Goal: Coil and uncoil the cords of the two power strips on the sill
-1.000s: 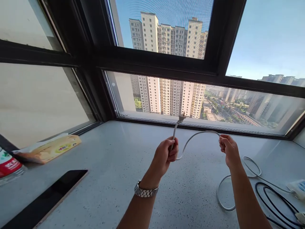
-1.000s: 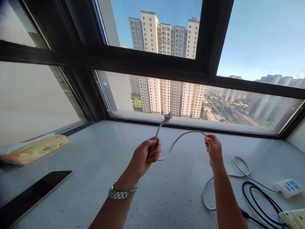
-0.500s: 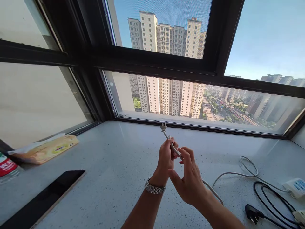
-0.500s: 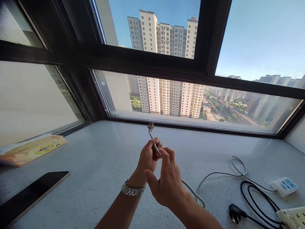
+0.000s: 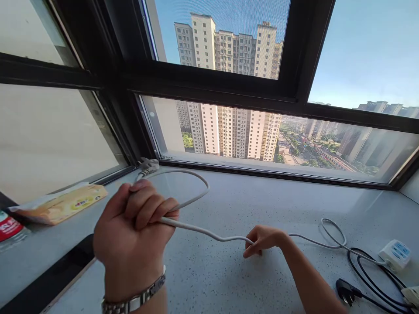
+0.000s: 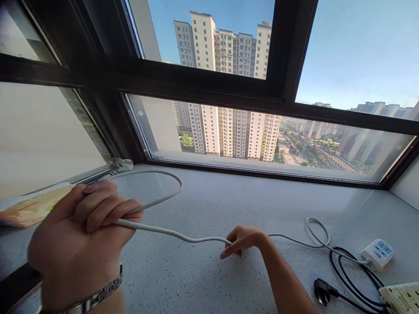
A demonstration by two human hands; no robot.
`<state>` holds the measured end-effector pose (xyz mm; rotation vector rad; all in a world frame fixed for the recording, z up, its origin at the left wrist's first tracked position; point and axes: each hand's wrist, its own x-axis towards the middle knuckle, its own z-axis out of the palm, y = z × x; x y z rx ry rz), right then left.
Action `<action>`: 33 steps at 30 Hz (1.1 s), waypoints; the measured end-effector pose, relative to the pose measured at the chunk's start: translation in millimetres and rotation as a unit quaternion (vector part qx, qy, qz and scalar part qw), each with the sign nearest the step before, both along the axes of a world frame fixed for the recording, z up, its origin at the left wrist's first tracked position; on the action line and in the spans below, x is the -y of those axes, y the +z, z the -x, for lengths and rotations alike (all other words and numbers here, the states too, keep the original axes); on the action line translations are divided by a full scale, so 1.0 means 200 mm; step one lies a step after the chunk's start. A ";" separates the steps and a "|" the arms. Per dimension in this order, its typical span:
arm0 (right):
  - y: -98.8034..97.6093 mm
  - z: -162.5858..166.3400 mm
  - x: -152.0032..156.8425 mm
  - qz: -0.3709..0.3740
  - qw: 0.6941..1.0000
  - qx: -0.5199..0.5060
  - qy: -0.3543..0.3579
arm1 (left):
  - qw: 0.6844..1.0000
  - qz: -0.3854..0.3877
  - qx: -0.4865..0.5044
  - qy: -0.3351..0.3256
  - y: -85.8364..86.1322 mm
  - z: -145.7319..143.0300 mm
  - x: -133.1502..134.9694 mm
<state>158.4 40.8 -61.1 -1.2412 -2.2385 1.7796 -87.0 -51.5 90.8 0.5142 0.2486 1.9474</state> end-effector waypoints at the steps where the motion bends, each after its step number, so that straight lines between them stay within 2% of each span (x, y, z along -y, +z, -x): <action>1: 0.02 -0.06 -0.02 -0.018 1.000 0.007 -0.004 | 1.000 0.000 -0.018 0.018 0.01 0.03 0.03; 3: 0.07 -0.17 -0.05 -0.041 0.998 -0.040 -0.033 | 0.996 0.002 -0.086 0.035 0.02 0.07 0.07; 5: 0.13 -0.25 -0.06 -0.051 0.977 -0.140 -0.154 | 0.984 0.001 -0.180 0.017 0.01 0.07 0.07; 7: 0.20 -0.27 -0.05 -0.064 0.915 -0.225 -0.329 | 0.961 0.001 -0.273 -0.034 0.00 0.01 0.05; 9: 0.26 -0.26 -0.02 -0.090 0.838 -0.282 -0.459 | 0.932 0.013 -0.348 -0.101 -0.04 -0.10 0.00; 11: 0.32 -0.20 0.02 -0.131 0.783 -0.341 -0.504 | 0.903 0.039 -0.398 -0.161 -0.09 -0.24 -0.06; 14: 0.38 -0.09 0.13 -0.253 0.733 -0.400 -0.490 | 0.884 0.076 -0.410 -0.209 -0.20 -0.46 -0.14; 16: 0.39 0.00 0.21 -0.363 0.736 -0.374 -0.433 | 0.891 0.093 -0.389 -0.215 -0.28 -0.57 -0.18; 18: 0.37 0.08 0.28 -0.453 0.755 -0.315 -0.355 | 0.913 0.105 -0.348 -0.185 -0.34 -0.65 -0.22; 21: 0.33 0.18 0.33 -0.515 0.777 -0.229 -0.280 | 0.938 0.122 -0.294 -0.138 -0.39 -0.68 -0.24; 24: 0.28 0.23 0.33 -0.515 0.775 -0.225 -0.288 | 0.936 0.135 -0.305 -0.116 -0.38 -0.66 -0.24; 28: 0.23 0.26 0.32 -0.516 0.733 -0.289 -0.335 | 0.944 0.118 -0.308 -0.034 -0.32 -0.62 -0.23; 29: 0.23 0.25 0.31 -0.509 0.732 -0.288 -0.349 | 0.951 0.113 -0.289 -0.008 -0.30 -0.60 -0.23; 30: 0.23 0.24 0.31 -0.494 0.747 -0.269 -0.354 | 0.958 0.106 -0.265 0.016 -0.27 -0.57 -0.23; 31: 0.23 0.23 0.29 -0.471 0.780 -0.229 -0.342 | 0.966 0.097 -0.237 0.034 -0.24 -0.53 -0.23; 33: 0.22 0.18 0.25 -0.400 0.876 -0.095 -0.253 | 0.979 0.077 -0.181 0.045 -0.16 -0.42 -0.21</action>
